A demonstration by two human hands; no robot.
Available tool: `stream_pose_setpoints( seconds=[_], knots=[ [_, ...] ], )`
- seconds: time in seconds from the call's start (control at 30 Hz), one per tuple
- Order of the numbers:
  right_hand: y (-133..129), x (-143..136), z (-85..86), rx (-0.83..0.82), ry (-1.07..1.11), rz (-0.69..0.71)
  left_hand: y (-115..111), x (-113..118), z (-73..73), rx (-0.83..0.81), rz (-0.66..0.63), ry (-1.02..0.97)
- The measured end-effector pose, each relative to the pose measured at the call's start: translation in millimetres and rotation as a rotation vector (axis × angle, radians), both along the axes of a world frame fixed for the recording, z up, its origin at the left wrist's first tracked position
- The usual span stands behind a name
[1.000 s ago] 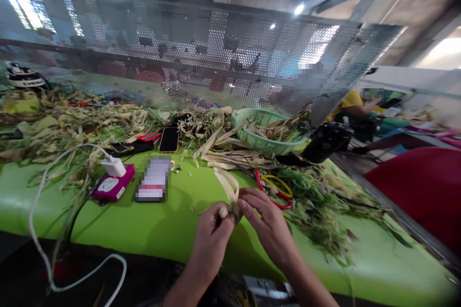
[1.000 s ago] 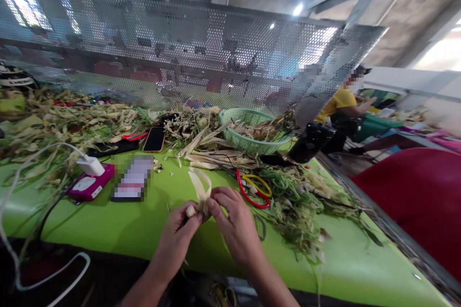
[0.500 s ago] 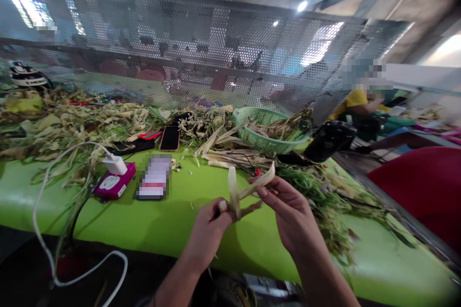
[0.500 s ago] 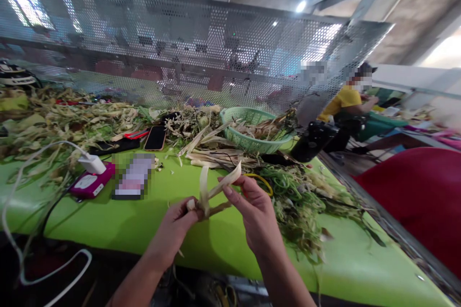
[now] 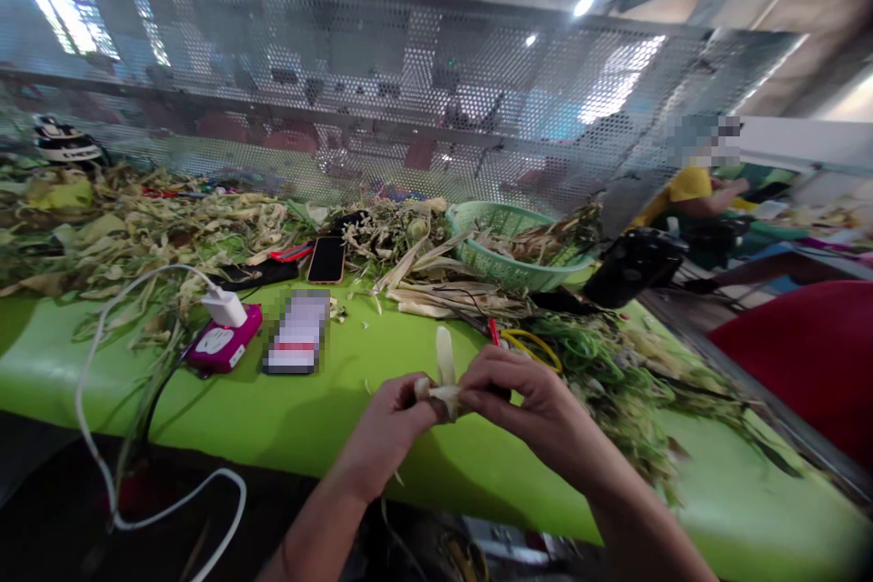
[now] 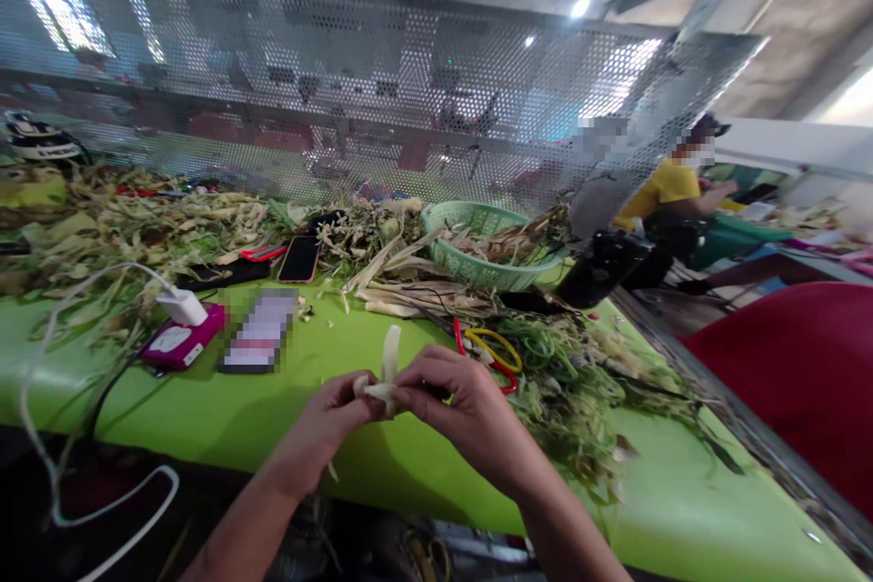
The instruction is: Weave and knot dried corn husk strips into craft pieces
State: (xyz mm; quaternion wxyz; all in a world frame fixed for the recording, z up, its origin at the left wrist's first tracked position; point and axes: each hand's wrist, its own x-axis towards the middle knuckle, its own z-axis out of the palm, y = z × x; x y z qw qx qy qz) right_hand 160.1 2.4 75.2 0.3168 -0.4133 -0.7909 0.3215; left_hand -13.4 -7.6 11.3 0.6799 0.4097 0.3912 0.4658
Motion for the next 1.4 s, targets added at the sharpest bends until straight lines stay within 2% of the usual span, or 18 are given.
stream_pose_setpoints(
  seconds=[0.17, 0.47, 0.77, 0.97, 1.2, 1.33, 1.4],
  knots=[
    [2.9, 0.3, -3.0, 0.012, -0.070, 0.017, 1.6, -5.2, 4.0, 0.058, -0.119, -0.003],
    [4.5, 1.9, -0.9, 0.030, -0.133, 0.032, 2.2, -7.5, 6.6, 0.050, -0.145, 0.002],
    [3.7, 2.8, 0.6, 0.059, -0.170, 0.068, 2.1, -6.4, -1.7, 0.077, -0.171, 0.064],
    [-0.1, -4.7, -0.6, 0.077, -0.208, 0.105, 0.3, 0.9, -0.6, 0.059, -0.213, 0.031],
    [-11.1, -9.0, 4.9, 0.196, -0.318, 0.092, 1.8, 1.2, -4.1, 0.056, -0.175, -0.006],
    [-12.4, -8.4, 2.8, 0.315, -0.333, 0.009, -0.2, -1.2, -1.4, 0.084, -0.180, 0.115],
    [-12.6, -8.7, 2.1, 0.369, -0.367, 0.017, -0.1, -3.2, 0.0, 0.104, -0.200, 0.191]
  ],
)
